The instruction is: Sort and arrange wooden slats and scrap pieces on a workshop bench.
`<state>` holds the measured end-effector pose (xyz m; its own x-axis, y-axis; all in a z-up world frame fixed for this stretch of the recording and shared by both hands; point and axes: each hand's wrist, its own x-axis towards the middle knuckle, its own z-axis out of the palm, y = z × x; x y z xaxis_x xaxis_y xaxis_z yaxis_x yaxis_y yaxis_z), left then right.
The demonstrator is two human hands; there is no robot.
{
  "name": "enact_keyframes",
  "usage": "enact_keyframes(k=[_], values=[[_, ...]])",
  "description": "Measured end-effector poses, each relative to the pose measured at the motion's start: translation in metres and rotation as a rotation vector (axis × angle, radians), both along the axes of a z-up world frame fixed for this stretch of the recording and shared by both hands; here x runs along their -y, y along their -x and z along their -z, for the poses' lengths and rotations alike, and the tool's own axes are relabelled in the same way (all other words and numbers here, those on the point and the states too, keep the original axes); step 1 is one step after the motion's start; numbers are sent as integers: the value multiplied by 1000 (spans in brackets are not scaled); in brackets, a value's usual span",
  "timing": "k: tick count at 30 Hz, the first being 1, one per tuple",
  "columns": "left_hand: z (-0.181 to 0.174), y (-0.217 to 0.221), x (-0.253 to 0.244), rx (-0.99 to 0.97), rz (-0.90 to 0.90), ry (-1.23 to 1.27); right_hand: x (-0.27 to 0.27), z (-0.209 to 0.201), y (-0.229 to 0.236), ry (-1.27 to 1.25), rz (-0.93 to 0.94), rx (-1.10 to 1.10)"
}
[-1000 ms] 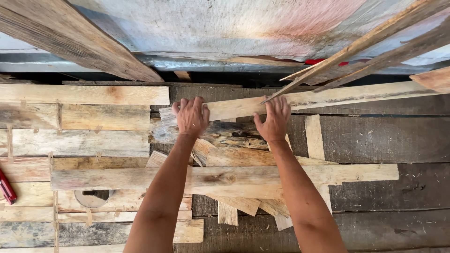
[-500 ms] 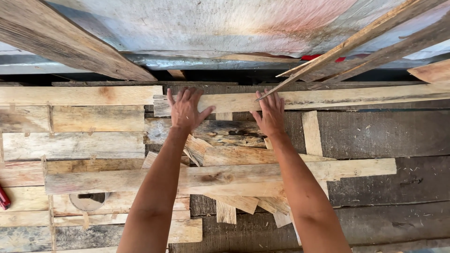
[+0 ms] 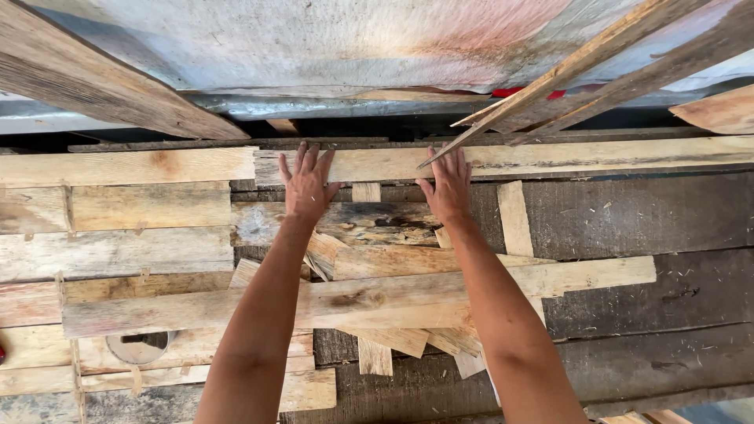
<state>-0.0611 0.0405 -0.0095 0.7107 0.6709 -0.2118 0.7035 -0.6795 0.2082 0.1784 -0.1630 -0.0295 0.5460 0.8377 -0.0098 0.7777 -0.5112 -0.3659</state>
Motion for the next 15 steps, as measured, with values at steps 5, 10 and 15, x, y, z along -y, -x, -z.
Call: enact_keyframes(k=[5,10,15], values=[[3,3,4,42,-18,10,2,13,-4,-12,-15,15],[9,4,5,65,-50,12,2,13,-3,-13,-25,15],[11,4,5,61,-50,21,3,17,-5,-10,-24,16]])
